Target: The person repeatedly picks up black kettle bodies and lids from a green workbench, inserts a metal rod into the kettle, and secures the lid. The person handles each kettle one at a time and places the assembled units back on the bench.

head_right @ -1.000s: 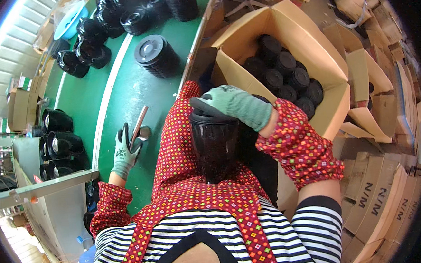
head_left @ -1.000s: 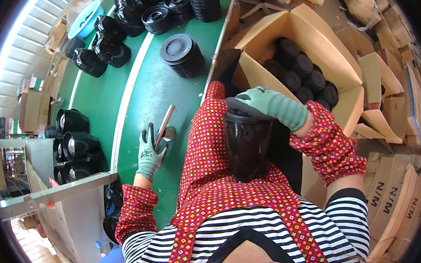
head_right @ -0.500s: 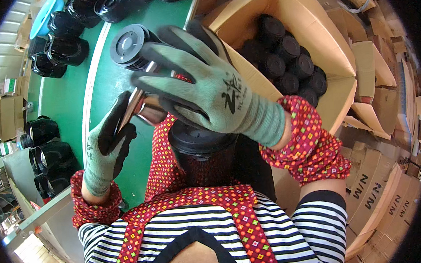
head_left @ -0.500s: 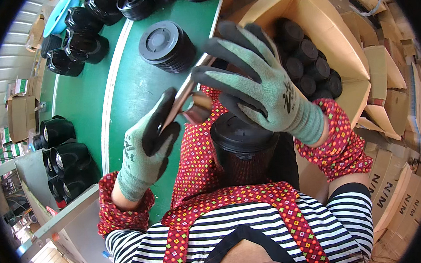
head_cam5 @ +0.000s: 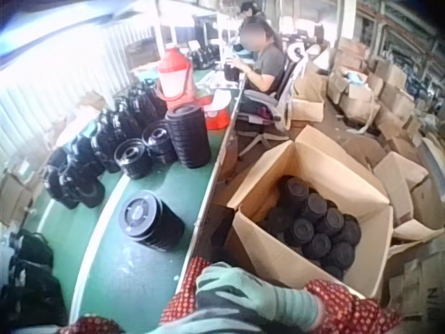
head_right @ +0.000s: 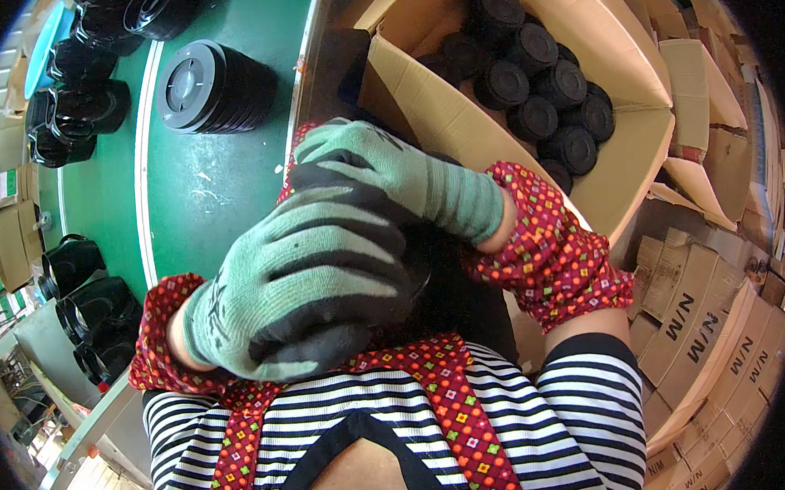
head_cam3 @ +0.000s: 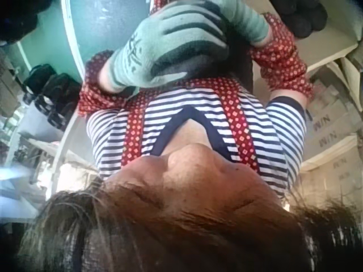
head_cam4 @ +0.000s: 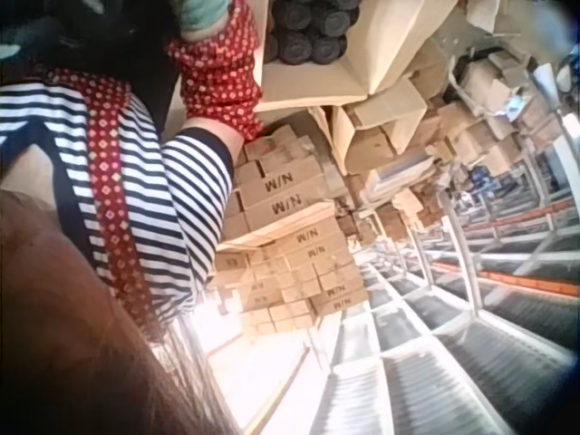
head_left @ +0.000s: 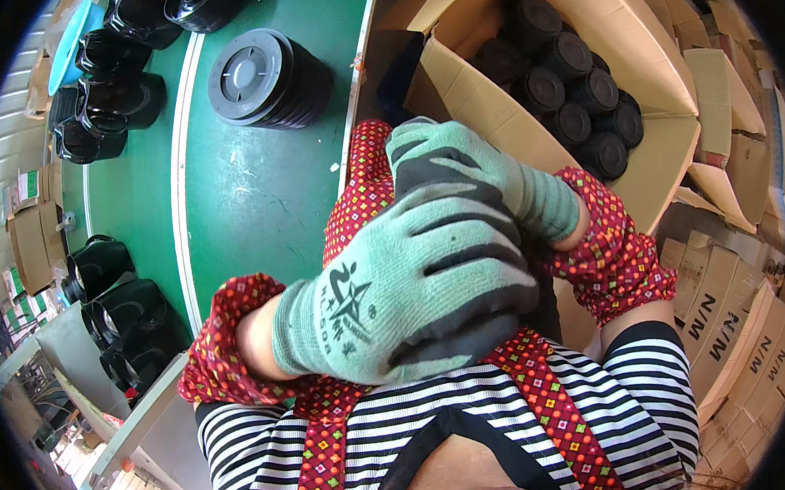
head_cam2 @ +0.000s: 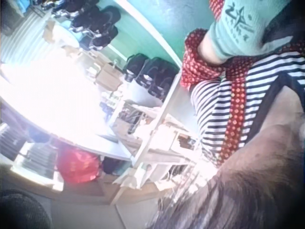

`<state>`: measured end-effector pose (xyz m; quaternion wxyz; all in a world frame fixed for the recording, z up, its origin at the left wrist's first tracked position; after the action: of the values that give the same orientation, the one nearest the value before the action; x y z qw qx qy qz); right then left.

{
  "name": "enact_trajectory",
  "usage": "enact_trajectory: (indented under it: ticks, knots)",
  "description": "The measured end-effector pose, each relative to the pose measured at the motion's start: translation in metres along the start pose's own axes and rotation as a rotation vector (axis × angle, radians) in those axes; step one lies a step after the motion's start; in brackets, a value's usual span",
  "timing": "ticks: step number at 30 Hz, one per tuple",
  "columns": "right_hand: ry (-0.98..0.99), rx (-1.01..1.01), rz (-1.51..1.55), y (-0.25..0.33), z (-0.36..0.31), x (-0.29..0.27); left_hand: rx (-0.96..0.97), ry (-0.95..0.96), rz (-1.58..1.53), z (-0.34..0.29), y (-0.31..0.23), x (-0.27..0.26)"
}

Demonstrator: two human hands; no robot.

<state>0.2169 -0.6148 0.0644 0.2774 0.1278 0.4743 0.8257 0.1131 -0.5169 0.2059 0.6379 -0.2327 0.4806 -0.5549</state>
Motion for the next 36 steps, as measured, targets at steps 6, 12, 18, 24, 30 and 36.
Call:
enact_trajectory:
  ticks: [6,12,18,24,30,36]
  knots:
    - [0.212,0.083,-0.257,0.061,0.020,0.007,0.019,-0.113,-0.309,-0.039,-0.006,0.004]
    - [0.033,0.080,-0.030,0.007,-0.014,0.001,-0.113,-0.203,-0.051,-0.006,-0.009,0.035]
    - [0.242,0.288,-0.557,0.087,0.015,-0.011,-0.012,-0.217,-0.645,-0.055,0.033,-0.004]
    - [0.333,0.115,-0.557,0.088,0.020,-0.022,-0.343,-0.182,-0.327,-0.029,0.011,-0.038]
    - [0.300,0.082,-0.617,0.085,0.012,-0.014,-0.565,0.130,0.652,-0.003,-0.022,-0.007]
    - [0.462,0.386,-0.904,0.140,0.028,0.003,-0.370,-0.124,0.188,-0.038,0.075,-0.033]
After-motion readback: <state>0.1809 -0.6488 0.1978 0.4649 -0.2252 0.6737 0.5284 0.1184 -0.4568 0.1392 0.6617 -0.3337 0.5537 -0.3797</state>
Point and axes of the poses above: each hand's wrist, its own z-axis towards the middle knuckle, its own x-axis out of the palm, y = z × x, the point moved 4 cm from there along z, towards the middle knuckle, and after that the axes turned 13 degrees about -y, right-handed, at the moved point
